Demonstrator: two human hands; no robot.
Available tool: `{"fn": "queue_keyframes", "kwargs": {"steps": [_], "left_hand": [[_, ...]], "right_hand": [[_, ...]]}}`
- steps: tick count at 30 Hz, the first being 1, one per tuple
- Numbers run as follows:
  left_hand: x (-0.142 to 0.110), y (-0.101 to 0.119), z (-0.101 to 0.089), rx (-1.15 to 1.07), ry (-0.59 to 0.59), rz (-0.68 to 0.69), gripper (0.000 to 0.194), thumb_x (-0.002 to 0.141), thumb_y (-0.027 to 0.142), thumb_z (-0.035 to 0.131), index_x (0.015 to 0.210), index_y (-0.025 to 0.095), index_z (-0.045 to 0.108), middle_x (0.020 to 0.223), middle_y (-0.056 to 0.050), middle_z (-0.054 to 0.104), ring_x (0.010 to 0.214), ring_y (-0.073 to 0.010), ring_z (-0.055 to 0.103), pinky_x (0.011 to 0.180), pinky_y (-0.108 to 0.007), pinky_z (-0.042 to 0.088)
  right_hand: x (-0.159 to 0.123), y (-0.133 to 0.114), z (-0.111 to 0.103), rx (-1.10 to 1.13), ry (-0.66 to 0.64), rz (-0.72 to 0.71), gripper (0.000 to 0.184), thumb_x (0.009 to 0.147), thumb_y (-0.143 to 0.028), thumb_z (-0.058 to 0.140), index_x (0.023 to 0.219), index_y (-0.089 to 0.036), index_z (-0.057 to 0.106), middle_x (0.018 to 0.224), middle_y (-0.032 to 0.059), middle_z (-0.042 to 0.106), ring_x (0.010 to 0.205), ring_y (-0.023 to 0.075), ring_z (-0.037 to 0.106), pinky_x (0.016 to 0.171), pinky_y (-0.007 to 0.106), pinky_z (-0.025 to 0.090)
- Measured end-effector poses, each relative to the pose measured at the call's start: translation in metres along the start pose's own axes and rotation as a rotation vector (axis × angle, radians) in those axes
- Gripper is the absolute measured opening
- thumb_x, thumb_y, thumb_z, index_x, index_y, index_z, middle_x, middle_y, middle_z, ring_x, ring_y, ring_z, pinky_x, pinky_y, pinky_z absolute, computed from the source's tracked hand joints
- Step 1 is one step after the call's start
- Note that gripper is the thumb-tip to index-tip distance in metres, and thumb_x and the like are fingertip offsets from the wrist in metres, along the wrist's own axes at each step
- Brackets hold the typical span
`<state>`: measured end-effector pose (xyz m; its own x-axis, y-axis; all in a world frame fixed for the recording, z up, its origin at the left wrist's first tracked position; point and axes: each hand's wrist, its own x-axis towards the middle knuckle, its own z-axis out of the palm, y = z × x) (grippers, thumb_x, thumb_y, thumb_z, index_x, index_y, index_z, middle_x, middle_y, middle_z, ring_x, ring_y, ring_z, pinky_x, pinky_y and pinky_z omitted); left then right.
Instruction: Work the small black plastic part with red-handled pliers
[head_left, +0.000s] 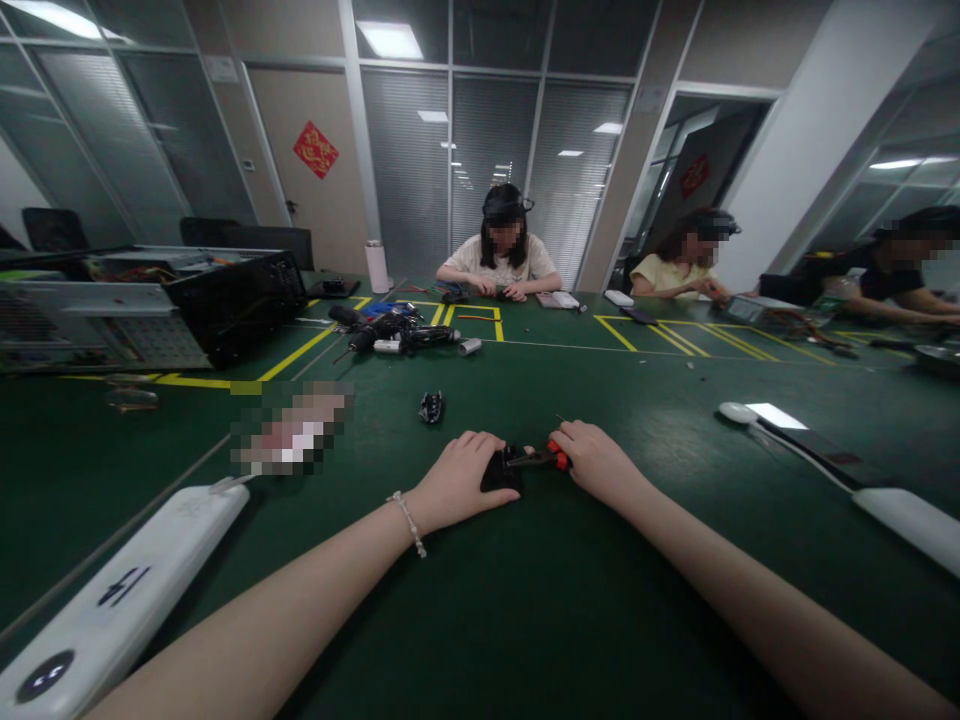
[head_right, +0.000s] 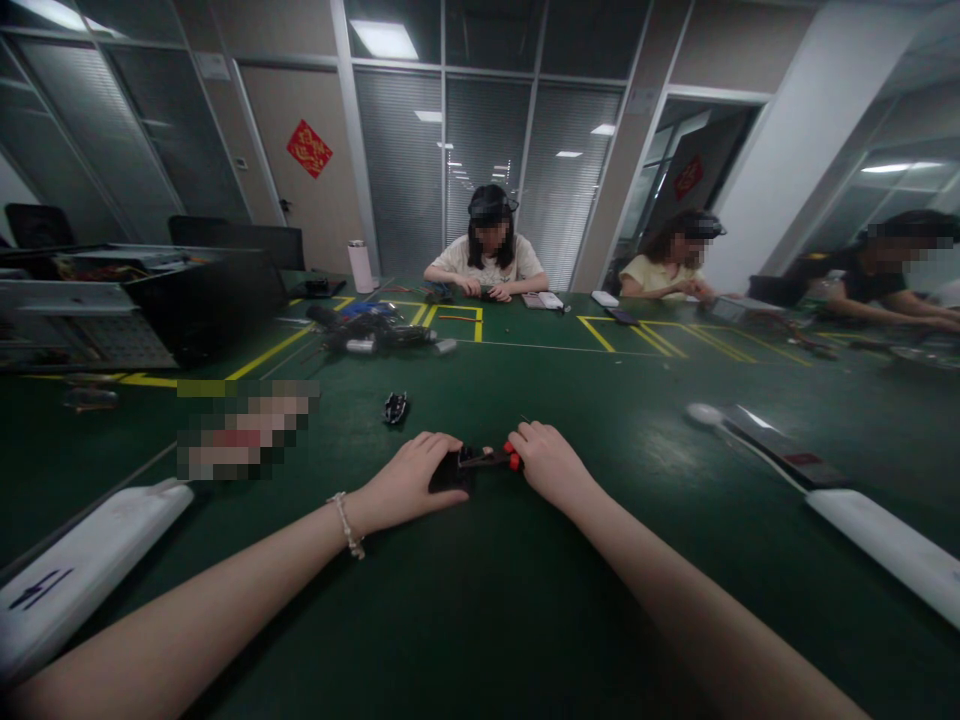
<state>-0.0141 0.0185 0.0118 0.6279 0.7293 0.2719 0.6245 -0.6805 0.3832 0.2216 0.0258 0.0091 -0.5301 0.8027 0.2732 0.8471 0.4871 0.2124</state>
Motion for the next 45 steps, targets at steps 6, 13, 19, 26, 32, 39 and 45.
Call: {"fn": "queue_keyframes", "kwargs": {"steps": [6, 13, 19, 26, 32, 39, 45], "left_hand": [[0.0005, 0.0009, -0.0007, -0.010, -0.009, -0.003, 0.053, 0.072, 0.055, 0.055, 0.111, 0.020, 0.045, 0.111, -0.006, 0.050, 0.101, -0.0238, 0.046, 0.085, -0.038, 0.038], [0.0003, 0.0013, -0.0014, -0.007, -0.030, -0.016, 0.054, 0.072, 0.056, 0.054, 0.112, 0.020, 0.045, 0.113, -0.006, 0.049, 0.103, -0.0247, 0.045, 0.085, -0.038, 0.038], [-0.0005, 0.0021, -0.0021, -0.016, -0.022, -0.009, 0.054, 0.072, 0.055, 0.054, 0.111, 0.020, 0.045, 0.112, -0.006, 0.050, 0.102, -0.0242, 0.045, 0.084, -0.038, 0.038], [-0.0004, 0.0027, -0.0007, -0.005, -0.026, -0.015, 0.052, 0.071, 0.052, 0.057, 0.110, 0.021, 0.045, 0.112, -0.007, 0.050, 0.101, -0.0252, 0.046, 0.084, -0.038, 0.038], [-0.0004, -0.0004, 0.0019, -0.028, -0.005, -0.013, 0.052, 0.071, 0.052, 0.057, 0.111, 0.021, 0.044, 0.112, -0.005, 0.050, 0.103, -0.0237, 0.045, 0.086, -0.038, 0.038], [-0.0005, 0.0002, 0.0011, -0.036, -0.016, -0.013, 0.053, 0.072, 0.053, 0.056, 0.112, 0.021, 0.043, 0.114, -0.006, 0.049, 0.104, -0.0248, 0.044, 0.087, -0.039, 0.037], [-0.0008, 0.0006, 0.0009, -0.029, -0.018, -0.020, 0.053, 0.072, 0.053, 0.056, 0.112, 0.021, 0.044, 0.113, -0.005, 0.050, 0.103, -0.0240, 0.045, 0.087, -0.038, 0.037]], "right_hand": [[-0.0006, 0.0000, -0.0004, 0.003, 0.010, 0.001, 0.030, 0.066, -0.001, 0.047, 0.091, -0.012, 0.058, 0.091, 0.0098, 0.057, 0.082, 0.0198, 0.052, 0.072, 0.032, 0.042], [-0.0009, 0.0016, 0.0007, 0.023, 0.017, -0.014, 0.032, 0.065, 0.000, 0.047, 0.093, -0.013, 0.057, 0.090, 0.0090, 0.057, 0.082, 0.0190, 0.052, 0.073, 0.032, 0.042], [-0.0003, -0.0001, -0.0022, -0.001, 0.002, -0.013, 0.034, 0.064, 0.001, 0.047, 0.094, -0.011, 0.057, 0.091, 0.0100, 0.058, 0.081, 0.0194, 0.052, 0.072, 0.032, 0.042], [-0.0027, 0.0019, 0.0037, -0.011, 0.046, -0.020, 0.033, 0.064, -0.001, 0.049, 0.093, -0.013, 0.057, 0.091, 0.0097, 0.059, 0.082, 0.0204, 0.053, 0.073, 0.033, 0.041], [-0.0019, 0.0018, 0.0026, -0.013, 0.004, -0.012, 0.035, 0.063, -0.001, 0.048, 0.095, -0.012, 0.057, 0.092, 0.0104, 0.059, 0.082, 0.0208, 0.053, 0.074, 0.034, 0.042], [-0.0029, 0.0028, 0.0036, 0.008, 0.025, -0.022, 0.035, 0.064, -0.001, 0.046, 0.095, -0.013, 0.057, 0.092, 0.0101, 0.058, 0.081, 0.0204, 0.053, 0.072, 0.035, 0.043], [-0.0027, 0.0033, 0.0042, 0.011, 0.031, -0.032, 0.034, 0.064, -0.001, 0.047, 0.093, -0.014, 0.057, 0.091, 0.0103, 0.059, 0.081, 0.0203, 0.053, 0.071, 0.034, 0.043]]}}
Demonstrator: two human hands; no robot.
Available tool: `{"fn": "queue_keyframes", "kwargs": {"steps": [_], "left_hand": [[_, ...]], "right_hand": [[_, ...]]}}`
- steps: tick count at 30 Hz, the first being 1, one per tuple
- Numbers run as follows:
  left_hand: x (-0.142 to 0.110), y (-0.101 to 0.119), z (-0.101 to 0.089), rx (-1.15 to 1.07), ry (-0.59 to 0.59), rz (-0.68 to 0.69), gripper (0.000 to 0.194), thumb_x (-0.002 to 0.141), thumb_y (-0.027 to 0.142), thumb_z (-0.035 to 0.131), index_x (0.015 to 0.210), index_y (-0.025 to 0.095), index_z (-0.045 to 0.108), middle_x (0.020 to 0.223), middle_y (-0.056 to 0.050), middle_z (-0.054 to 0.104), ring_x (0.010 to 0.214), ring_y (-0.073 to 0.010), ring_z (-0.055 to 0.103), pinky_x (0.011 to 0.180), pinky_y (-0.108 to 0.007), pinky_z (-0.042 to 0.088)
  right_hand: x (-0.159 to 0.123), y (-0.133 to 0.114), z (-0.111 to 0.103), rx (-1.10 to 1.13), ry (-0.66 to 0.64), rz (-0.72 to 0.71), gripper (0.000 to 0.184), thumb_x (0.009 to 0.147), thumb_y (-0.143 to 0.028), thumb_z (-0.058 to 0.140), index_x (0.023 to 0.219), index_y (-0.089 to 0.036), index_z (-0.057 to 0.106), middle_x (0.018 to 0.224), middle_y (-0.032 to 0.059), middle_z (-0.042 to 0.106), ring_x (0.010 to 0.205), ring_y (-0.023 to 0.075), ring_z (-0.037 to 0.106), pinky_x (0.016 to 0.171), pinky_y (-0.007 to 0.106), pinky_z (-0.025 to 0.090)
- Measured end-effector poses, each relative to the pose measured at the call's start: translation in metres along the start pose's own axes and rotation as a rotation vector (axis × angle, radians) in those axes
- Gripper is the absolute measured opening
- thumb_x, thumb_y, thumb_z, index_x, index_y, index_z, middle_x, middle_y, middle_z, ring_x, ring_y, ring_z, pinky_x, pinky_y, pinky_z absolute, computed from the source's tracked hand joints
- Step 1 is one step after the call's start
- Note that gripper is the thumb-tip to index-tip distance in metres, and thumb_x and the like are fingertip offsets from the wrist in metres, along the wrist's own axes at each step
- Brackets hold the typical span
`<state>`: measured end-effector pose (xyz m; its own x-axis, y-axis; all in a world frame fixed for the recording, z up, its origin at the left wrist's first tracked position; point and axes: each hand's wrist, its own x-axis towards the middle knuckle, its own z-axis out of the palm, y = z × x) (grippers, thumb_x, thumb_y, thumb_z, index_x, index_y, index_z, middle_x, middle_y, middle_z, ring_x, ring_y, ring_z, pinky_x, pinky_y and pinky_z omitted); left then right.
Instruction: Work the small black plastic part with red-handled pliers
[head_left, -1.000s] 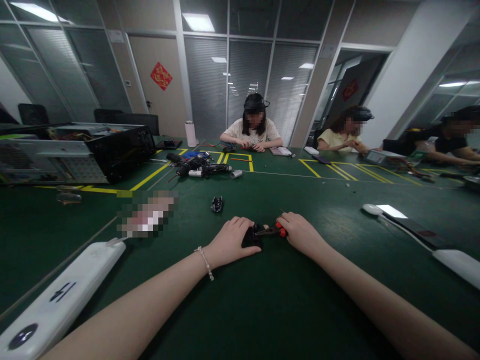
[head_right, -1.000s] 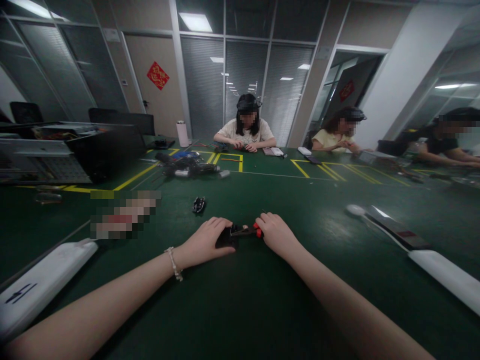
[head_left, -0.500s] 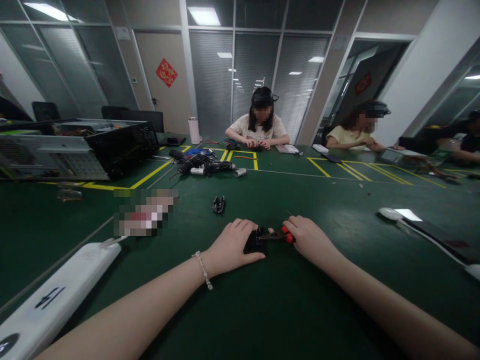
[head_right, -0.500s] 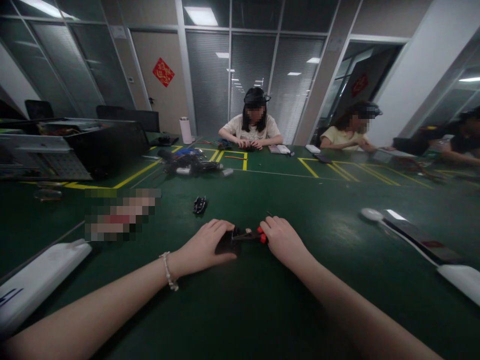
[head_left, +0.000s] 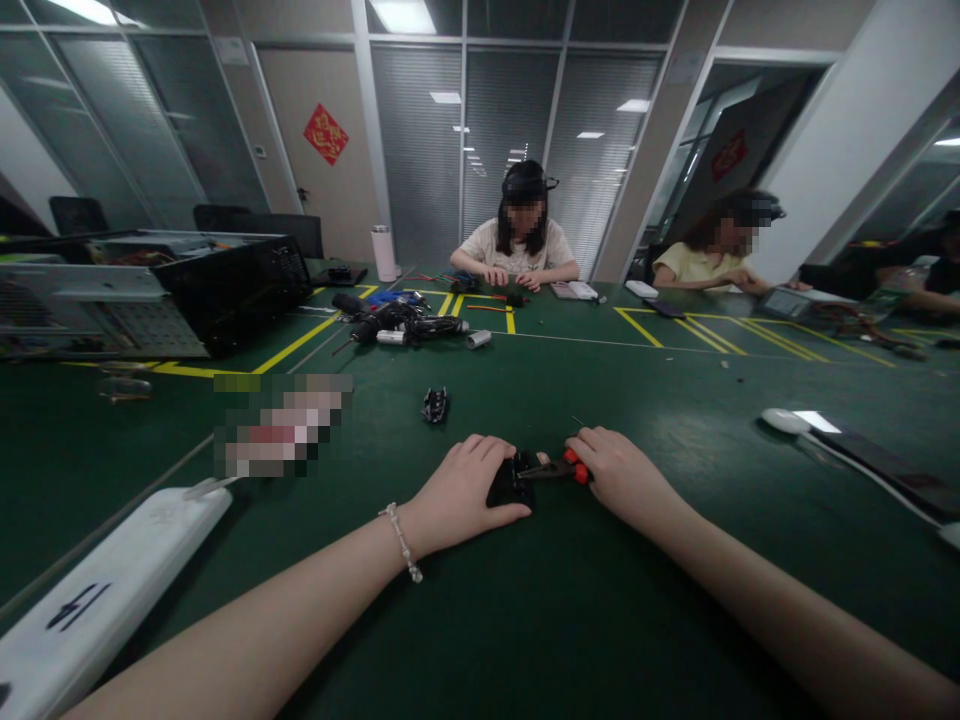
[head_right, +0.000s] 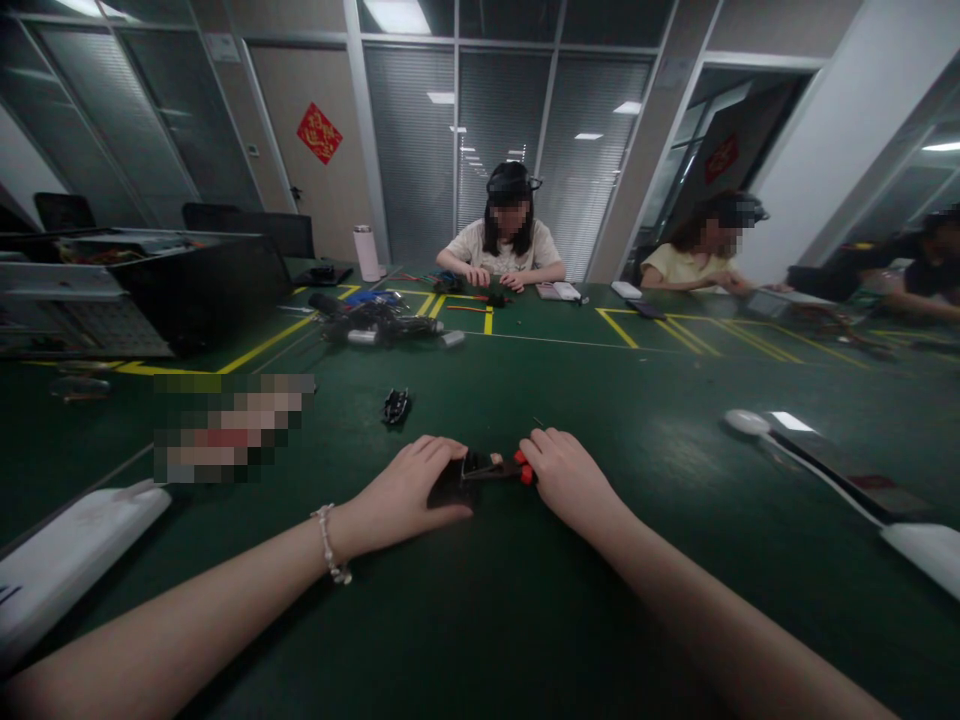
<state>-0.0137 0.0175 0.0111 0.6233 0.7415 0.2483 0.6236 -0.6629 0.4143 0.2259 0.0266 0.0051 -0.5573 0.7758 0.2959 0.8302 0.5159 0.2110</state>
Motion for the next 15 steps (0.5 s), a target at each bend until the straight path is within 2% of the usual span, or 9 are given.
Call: {"fn": "queue_keyframes", "kwargs": {"steps": [15], "left_hand": [[-0.0002, -0.0008, 0.0009, 0.012, 0.011, 0.017, 0.055, 0.071, 0.054, 0.057, 0.112, 0.021, 0.044, 0.113, -0.006, 0.050, 0.102, -0.0249, 0.045, 0.086, -0.039, 0.038]], "right_hand": [[0.0012, -0.0032, -0.0049, -0.041, -0.001, 0.009, 0.034, 0.064, -0.001, 0.048, 0.095, -0.012, 0.059, 0.092, 0.0102, 0.060, 0.081, 0.0207, 0.055, 0.073, 0.035, 0.045]]}}
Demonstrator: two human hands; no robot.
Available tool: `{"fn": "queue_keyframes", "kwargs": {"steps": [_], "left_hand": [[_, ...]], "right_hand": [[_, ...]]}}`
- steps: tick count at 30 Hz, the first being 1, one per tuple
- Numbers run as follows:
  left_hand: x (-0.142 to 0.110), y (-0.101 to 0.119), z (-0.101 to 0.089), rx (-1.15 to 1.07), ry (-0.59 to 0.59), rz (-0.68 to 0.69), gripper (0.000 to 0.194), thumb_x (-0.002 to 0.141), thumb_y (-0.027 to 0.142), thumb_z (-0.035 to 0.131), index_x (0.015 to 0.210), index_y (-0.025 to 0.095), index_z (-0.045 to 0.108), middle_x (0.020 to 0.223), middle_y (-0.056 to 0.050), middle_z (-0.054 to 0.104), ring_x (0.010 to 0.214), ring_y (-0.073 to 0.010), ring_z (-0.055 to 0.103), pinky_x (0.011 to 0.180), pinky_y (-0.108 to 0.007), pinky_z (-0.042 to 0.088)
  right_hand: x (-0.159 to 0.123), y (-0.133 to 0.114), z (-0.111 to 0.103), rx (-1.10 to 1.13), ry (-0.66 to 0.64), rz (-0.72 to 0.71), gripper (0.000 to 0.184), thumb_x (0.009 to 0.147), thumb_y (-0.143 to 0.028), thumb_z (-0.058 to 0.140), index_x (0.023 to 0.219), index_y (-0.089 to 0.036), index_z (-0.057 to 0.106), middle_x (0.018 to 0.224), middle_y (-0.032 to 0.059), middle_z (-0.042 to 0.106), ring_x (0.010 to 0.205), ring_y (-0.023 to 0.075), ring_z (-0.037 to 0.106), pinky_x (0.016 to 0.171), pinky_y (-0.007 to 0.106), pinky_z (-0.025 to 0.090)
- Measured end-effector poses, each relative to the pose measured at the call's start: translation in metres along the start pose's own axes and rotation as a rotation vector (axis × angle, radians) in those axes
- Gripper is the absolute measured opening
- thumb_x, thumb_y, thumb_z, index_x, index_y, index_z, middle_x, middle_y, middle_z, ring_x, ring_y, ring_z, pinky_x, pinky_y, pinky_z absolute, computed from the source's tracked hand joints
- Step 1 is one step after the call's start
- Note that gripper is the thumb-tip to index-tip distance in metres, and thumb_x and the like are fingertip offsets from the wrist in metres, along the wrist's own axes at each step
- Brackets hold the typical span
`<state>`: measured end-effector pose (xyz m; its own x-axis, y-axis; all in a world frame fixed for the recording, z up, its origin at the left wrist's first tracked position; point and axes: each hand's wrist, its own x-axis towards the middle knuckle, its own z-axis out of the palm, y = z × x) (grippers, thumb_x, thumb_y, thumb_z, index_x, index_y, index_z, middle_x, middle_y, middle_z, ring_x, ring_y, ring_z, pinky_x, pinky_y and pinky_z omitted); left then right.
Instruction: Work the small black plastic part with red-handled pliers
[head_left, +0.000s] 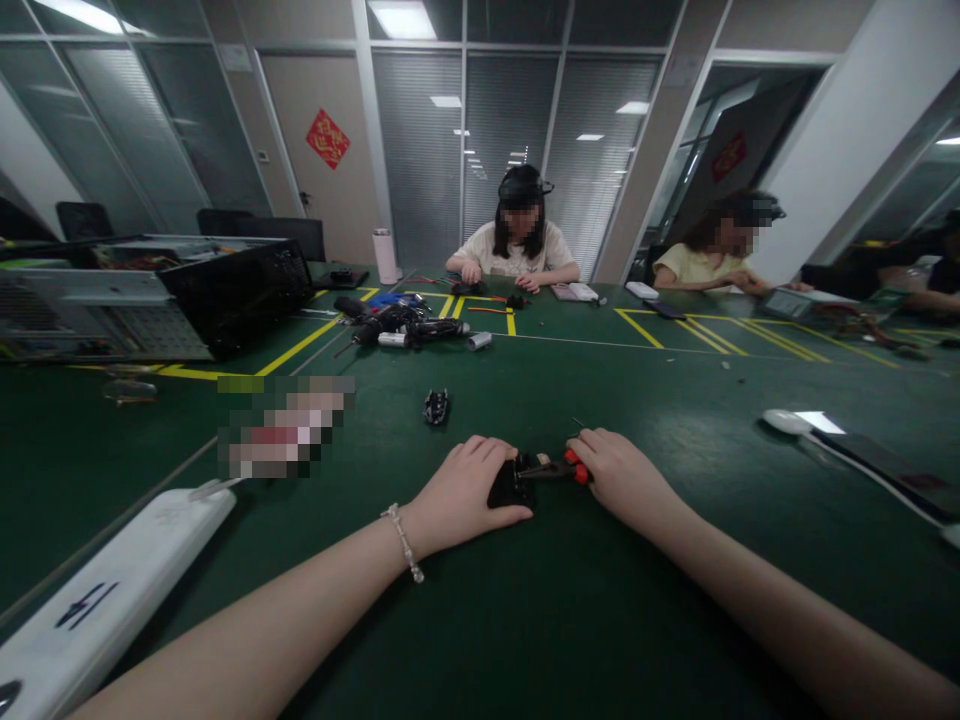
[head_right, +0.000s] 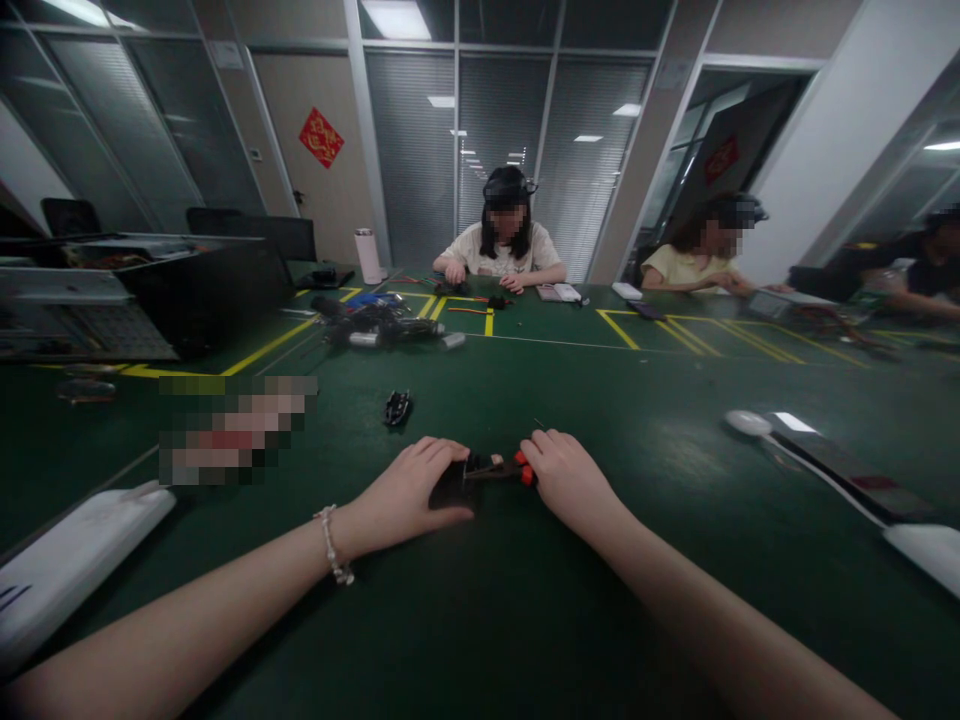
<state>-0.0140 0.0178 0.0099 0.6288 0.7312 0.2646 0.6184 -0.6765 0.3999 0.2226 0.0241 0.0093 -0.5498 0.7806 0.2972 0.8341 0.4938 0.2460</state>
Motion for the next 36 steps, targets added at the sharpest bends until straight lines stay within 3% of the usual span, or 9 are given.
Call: {"fn": "queue_keyframes", "kwargs": {"steps": [26, 36], "left_hand": [[0.0006, 0.0018, -0.0009, 0.017, 0.008, 0.022, 0.053, 0.069, 0.051, 0.060, 0.110, 0.021, 0.044, 0.112, -0.005, 0.051, 0.101, -0.0242, 0.045, 0.086, -0.039, 0.038], [0.0006, 0.0011, 0.0003, 0.023, 0.004, 0.017, 0.055, 0.070, 0.054, 0.058, 0.111, 0.021, 0.043, 0.112, -0.005, 0.050, 0.101, -0.0236, 0.044, 0.086, -0.038, 0.037]], "right_hand": [[-0.0017, 0.0044, 0.0069, 0.045, 0.047, -0.037, 0.038, 0.058, 0.001, 0.047, 0.092, -0.013, 0.058, 0.090, 0.0096, 0.059, 0.081, 0.0204, 0.054, 0.073, 0.034, 0.045], [-0.0023, 0.0019, 0.0050, -0.004, 0.054, -0.027, 0.036, 0.062, 0.000, 0.047, 0.095, -0.011, 0.058, 0.092, 0.0114, 0.060, 0.082, 0.0213, 0.055, 0.073, 0.036, 0.045]]}}
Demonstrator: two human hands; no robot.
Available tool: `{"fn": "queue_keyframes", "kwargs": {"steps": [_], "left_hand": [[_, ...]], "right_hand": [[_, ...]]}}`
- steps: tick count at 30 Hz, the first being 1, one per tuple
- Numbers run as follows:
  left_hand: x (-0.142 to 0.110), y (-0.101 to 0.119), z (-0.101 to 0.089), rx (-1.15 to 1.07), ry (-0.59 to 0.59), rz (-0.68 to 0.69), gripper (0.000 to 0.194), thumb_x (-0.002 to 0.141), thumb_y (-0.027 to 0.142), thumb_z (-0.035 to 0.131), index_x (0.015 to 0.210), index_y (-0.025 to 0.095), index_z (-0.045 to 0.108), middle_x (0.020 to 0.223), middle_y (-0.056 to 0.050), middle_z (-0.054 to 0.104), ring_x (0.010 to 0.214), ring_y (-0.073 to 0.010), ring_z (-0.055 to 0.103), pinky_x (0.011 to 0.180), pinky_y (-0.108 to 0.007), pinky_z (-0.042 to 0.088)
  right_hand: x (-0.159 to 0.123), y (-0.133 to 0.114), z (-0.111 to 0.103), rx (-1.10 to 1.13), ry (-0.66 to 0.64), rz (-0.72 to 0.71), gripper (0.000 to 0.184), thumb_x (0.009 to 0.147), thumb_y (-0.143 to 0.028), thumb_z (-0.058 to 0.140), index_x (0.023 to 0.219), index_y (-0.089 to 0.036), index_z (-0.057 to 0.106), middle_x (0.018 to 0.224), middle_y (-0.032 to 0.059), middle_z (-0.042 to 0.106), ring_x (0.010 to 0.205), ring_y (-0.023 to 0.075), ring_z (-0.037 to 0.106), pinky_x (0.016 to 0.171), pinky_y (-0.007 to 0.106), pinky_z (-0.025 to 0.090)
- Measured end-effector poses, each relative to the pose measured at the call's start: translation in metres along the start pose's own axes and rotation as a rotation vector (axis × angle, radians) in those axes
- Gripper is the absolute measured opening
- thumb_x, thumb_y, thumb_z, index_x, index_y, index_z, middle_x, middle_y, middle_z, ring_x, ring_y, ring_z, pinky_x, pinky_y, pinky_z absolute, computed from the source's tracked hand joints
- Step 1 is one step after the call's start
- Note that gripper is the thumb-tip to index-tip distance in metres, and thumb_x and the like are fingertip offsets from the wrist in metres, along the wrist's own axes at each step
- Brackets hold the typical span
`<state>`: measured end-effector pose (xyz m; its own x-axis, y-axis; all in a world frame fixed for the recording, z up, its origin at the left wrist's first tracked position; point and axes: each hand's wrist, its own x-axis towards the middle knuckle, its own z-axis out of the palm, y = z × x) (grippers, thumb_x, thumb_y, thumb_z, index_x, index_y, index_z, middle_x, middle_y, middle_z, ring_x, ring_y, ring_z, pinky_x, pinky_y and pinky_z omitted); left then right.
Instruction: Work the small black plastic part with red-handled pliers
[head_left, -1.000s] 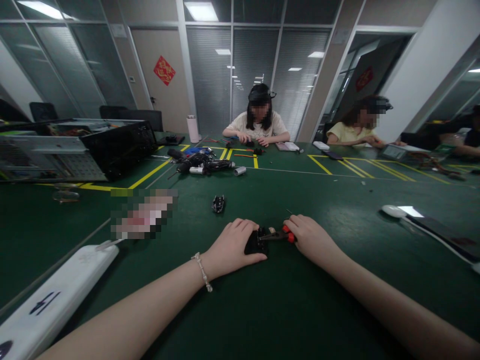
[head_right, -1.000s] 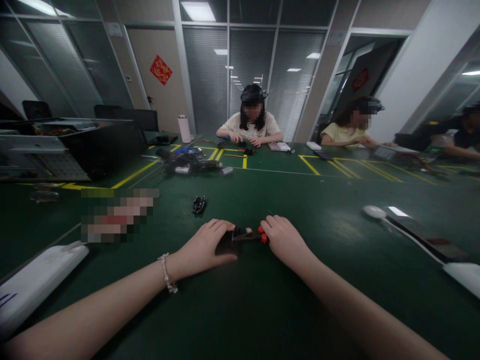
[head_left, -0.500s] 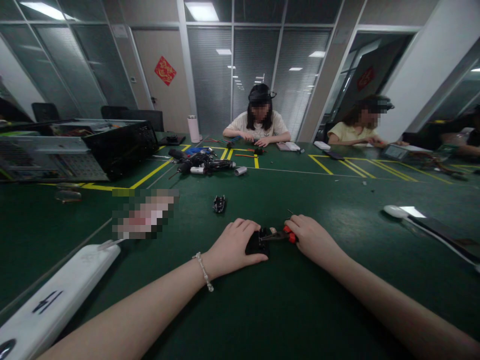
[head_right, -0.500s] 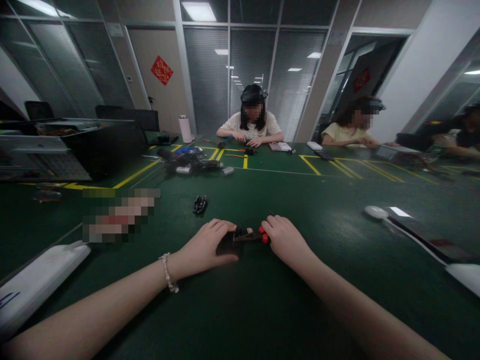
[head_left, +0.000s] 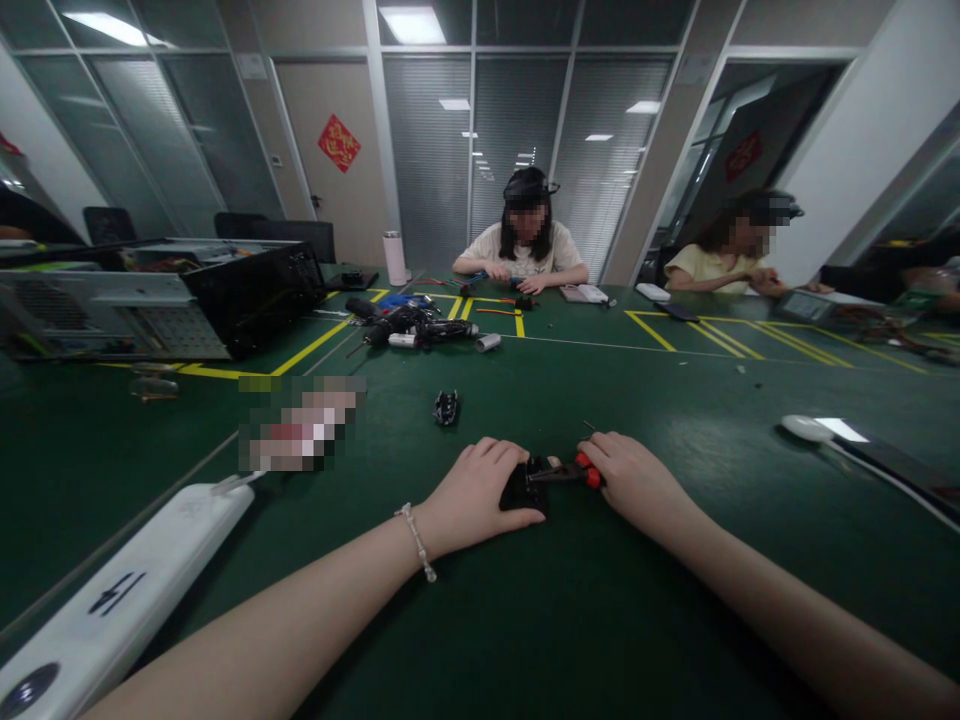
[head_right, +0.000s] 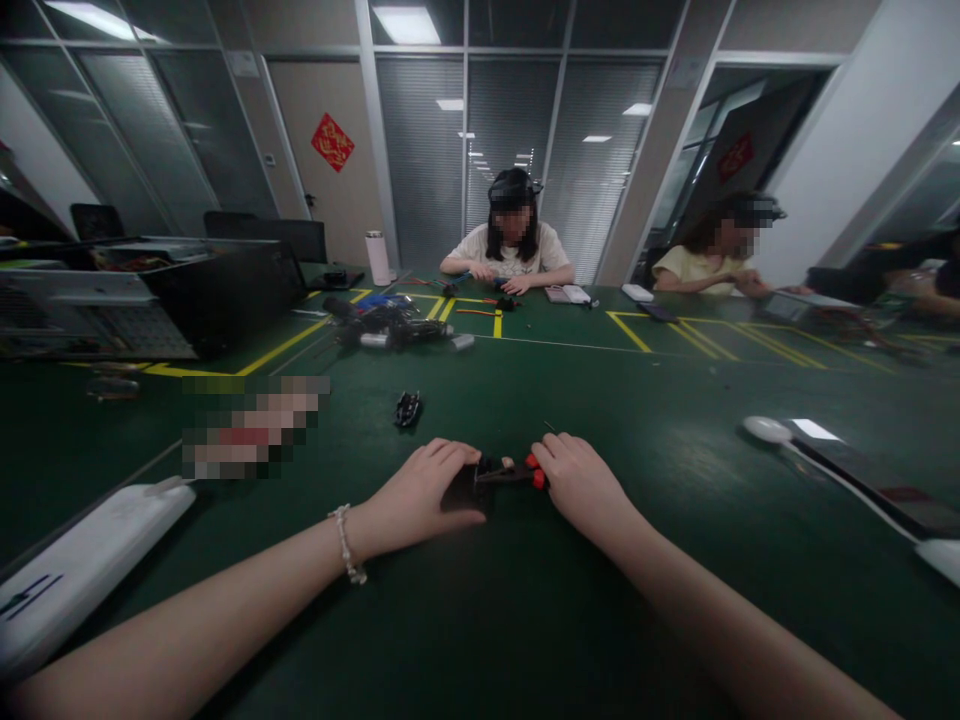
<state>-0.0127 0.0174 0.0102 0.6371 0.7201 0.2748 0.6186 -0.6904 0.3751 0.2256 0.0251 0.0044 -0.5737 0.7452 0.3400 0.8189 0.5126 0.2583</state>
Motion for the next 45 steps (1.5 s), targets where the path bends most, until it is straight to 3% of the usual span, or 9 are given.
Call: {"fn": "queue_keyframes", "kwargs": {"steps": [45], "left_hand": [[0.0011, -0.0022, -0.0013, -0.051, -0.016, -0.043, 0.053, 0.073, 0.051, 0.056, 0.116, 0.022, 0.042, 0.117, -0.005, 0.048, 0.107, -0.0235, 0.043, 0.089, -0.038, 0.036]], "right_hand": [[0.0023, -0.0037, -0.0057, 0.010, -0.069, 0.060, 0.031, 0.066, -0.001, 0.049, 0.094, -0.012, 0.058, 0.092, 0.0103, 0.059, 0.082, 0.0207, 0.053, 0.073, 0.035, 0.044]]}}
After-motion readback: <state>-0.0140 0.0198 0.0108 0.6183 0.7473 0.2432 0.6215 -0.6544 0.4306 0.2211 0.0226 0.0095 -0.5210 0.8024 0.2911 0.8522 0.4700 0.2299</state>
